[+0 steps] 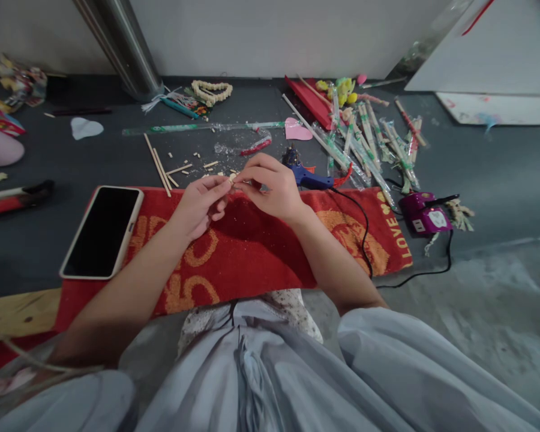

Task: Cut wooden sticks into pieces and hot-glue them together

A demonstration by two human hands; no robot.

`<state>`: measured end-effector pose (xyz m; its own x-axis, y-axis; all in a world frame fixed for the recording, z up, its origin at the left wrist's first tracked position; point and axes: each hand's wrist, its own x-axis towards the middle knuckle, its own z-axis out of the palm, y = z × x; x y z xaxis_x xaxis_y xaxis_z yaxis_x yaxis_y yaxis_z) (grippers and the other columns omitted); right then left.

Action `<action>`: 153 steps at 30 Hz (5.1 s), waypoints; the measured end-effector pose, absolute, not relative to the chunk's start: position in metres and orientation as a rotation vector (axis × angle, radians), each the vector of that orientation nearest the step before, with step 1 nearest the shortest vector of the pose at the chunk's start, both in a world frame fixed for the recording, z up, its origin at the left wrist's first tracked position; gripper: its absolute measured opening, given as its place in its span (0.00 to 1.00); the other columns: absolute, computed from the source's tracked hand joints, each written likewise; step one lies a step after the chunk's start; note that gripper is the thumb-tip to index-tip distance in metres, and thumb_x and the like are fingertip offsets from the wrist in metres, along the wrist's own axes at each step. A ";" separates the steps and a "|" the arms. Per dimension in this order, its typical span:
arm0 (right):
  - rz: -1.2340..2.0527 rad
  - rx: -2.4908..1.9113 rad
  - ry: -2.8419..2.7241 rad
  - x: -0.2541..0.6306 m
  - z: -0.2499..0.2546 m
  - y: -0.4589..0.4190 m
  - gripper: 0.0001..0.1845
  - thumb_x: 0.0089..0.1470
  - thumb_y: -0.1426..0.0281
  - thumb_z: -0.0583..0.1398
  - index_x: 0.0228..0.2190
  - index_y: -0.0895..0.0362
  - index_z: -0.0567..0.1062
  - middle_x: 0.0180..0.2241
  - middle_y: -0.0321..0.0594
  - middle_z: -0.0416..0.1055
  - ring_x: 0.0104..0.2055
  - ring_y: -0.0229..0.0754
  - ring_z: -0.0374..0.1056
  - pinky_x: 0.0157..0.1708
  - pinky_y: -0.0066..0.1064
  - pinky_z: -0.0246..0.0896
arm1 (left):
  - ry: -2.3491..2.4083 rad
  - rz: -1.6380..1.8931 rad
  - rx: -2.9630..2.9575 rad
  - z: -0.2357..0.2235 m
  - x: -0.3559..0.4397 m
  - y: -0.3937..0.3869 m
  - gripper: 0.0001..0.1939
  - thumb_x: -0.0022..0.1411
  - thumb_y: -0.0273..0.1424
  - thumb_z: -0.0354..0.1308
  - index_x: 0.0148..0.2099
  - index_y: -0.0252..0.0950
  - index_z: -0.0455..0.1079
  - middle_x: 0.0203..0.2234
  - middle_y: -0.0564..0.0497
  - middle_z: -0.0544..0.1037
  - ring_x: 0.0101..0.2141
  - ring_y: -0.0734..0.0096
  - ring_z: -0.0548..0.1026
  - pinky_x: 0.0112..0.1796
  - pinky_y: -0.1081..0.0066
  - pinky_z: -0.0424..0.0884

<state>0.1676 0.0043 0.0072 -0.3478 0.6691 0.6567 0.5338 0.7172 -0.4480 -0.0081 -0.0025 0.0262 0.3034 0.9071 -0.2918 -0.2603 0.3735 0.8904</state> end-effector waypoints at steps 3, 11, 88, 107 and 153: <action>0.202 -0.927 -2.065 0.168 0.010 0.002 0.06 0.61 0.71 0.55 0.35 0.56 0.73 0.37 0.41 0.70 0.38 0.38 0.67 0.36 0.30 0.65 | 0.963 0.913 0.850 0.026 -0.007 -0.002 0.16 0.45 0.33 0.72 0.33 0.34 0.70 0.20 0.59 0.69 0.15 0.86 0.61 0.12 0.82 0.53; 0.213 -0.983 -2.038 0.171 0.018 0.002 0.05 0.61 0.73 0.52 0.33 0.56 0.66 0.34 0.38 0.66 0.32 0.35 0.62 0.33 0.28 0.60 | 0.891 0.972 0.917 0.027 -0.008 -0.001 0.14 0.51 0.33 0.68 0.35 0.37 0.66 0.24 0.59 0.72 0.14 0.86 0.61 0.12 0.82 0.52; 0.398 -0.885 -2.010 0.167 0.013 0.004 0.11 0.60 0.62 0.59 0.37 0.57 0.74 0.37 0.39 0.69 0.33 0.34 0.65 0.32 0.27 0.65 | 0.927 0.854 0.930 0.025 -0.008 -0.002 0.15 0.47 0.37 0.70 0.28 0.33 0.70 0.21 0.55 0.69 0.15 0.87 0.58 0.14 0.82 0.53; 0.170 -0.985 -2.097 0.169 0.005 0.007 0.14 0.62 0.69 0.53 0.33 0.56 0.78 0.36 0.41 0.72 0.39 0.38 0.68 0.38 0.31 0.63 | 1.053 0.922 1.048 0.021 -0.008 -0.001 0.13 0.49 0.37 0.70 0.31 0.34 0.72 0.17 0.58 0.66 0.14 0.85 0.58 0.14 0.80 0.53; 0.286 -1.113 -2.078 0.177 0.022 0.005 0.09 0.62 0.70 0.53 0.39 0.58 0.73 0.37 0.42 0.71 0.36 0.38 0.66 0.38 0.31 0.63 | 0.959 0.875 1.008 0.023 -0.006 0.000 0.06 0.58 0.32 0.59 0.34 0.35 0.71 0.23 0.56 0.71 0.14 0.86 0.59 0.13 0.80 0.55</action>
<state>0.1773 0.0049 0.0224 -0.3424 0.7892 0.5099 0.6222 0.5971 -0.5064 -0.0058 0.0000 0.0228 0.3311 0.9146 -0.2320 -0.1472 0.2930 0.9447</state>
